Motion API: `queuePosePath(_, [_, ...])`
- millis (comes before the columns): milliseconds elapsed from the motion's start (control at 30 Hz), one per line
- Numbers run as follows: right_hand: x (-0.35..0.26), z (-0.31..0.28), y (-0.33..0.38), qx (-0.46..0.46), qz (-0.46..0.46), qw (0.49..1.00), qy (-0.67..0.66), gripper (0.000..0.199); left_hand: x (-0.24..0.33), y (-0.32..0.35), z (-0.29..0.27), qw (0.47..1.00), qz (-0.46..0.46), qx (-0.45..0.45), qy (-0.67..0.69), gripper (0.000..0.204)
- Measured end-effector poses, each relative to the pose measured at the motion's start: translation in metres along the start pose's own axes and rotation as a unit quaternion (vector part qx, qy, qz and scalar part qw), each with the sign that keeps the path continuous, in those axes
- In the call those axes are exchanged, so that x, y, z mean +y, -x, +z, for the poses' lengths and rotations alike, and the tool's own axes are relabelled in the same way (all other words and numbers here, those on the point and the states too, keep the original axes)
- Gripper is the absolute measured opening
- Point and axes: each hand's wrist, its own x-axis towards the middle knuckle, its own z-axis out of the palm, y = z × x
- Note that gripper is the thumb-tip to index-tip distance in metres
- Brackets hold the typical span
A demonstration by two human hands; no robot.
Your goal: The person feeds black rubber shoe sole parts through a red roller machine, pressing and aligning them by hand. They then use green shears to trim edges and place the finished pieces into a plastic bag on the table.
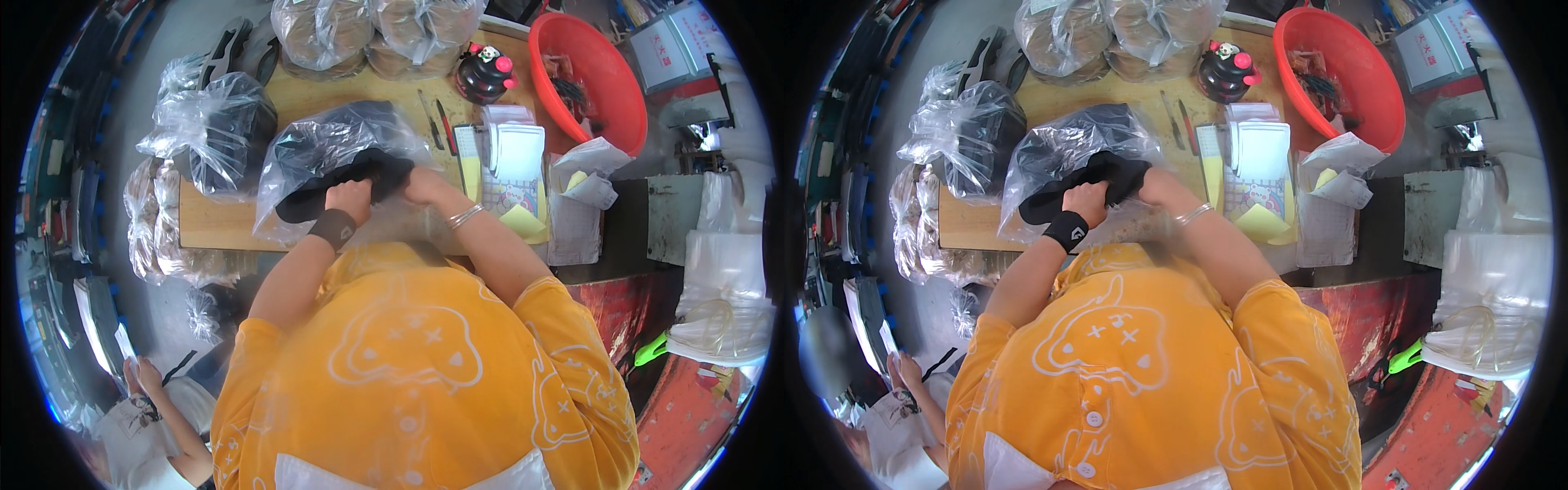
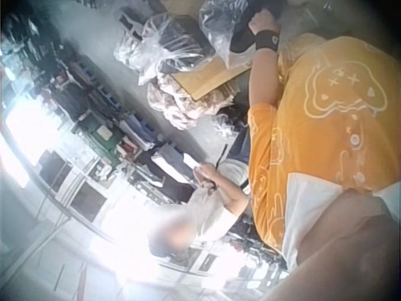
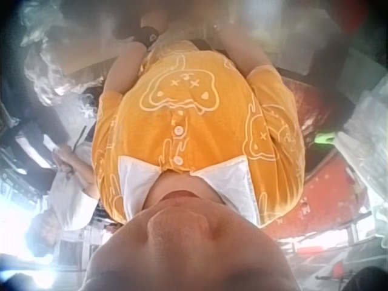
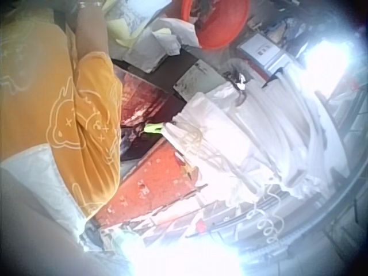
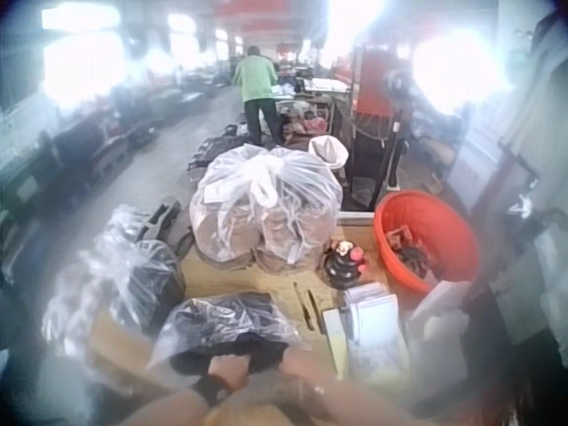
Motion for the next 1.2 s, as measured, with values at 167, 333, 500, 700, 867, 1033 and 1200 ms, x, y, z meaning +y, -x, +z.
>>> queuePosePath(167, [-0.016,-0.016,0.019,0.026,-0.096,0.993,-0.058,0.035,-0.011,-0.033,0.01,0.986,0.051,-0.107,0.116,0.046])
queuePosePath(333, [-0.032,-0.036,0.027,-0.048,-0.157,0.982,-0.089,0.028,-0.008,-0.063,0.028,0.943,0.094,-0.134,0.288,0.05])
queuePosePath(500, [-0.027,-0.025,0.008,-0.134,-0.002,0.989,-0.057,0.01,0.006,-0.061,0.012,0.945,0.049,-0.182,0.268,0.044])
queuePosePath(700, [0.004,-0.038,0.0,-0.119,0.099,0.874,-0.46,0.017,0.0,-0.048,-0.029,0.933,0.067,-0.219,0.278,0.052])
queuePosePath(867, [0.014,-0.052,-0.016,-0.084,0.046,0.959,-0.268,0.024,0.002,-0.058,-0.034,0.898,0.07,-0.271,0.339,0.066])
queuePosePath(1033, [0.009,-0.053,-0.036,-0.052,0.064,0.997,-0.012,0.03,0.006,-0.067,-0.016,0.913,0.077,-0.213,0.34,0.059])
queuePosePath(1200, [0.002,-0.051,-0.026,-0.043,0.13,0.991,0.008,0.035,0.006,-0.072,0.0,0.907,0.09,-0.184,0.368,0.059])
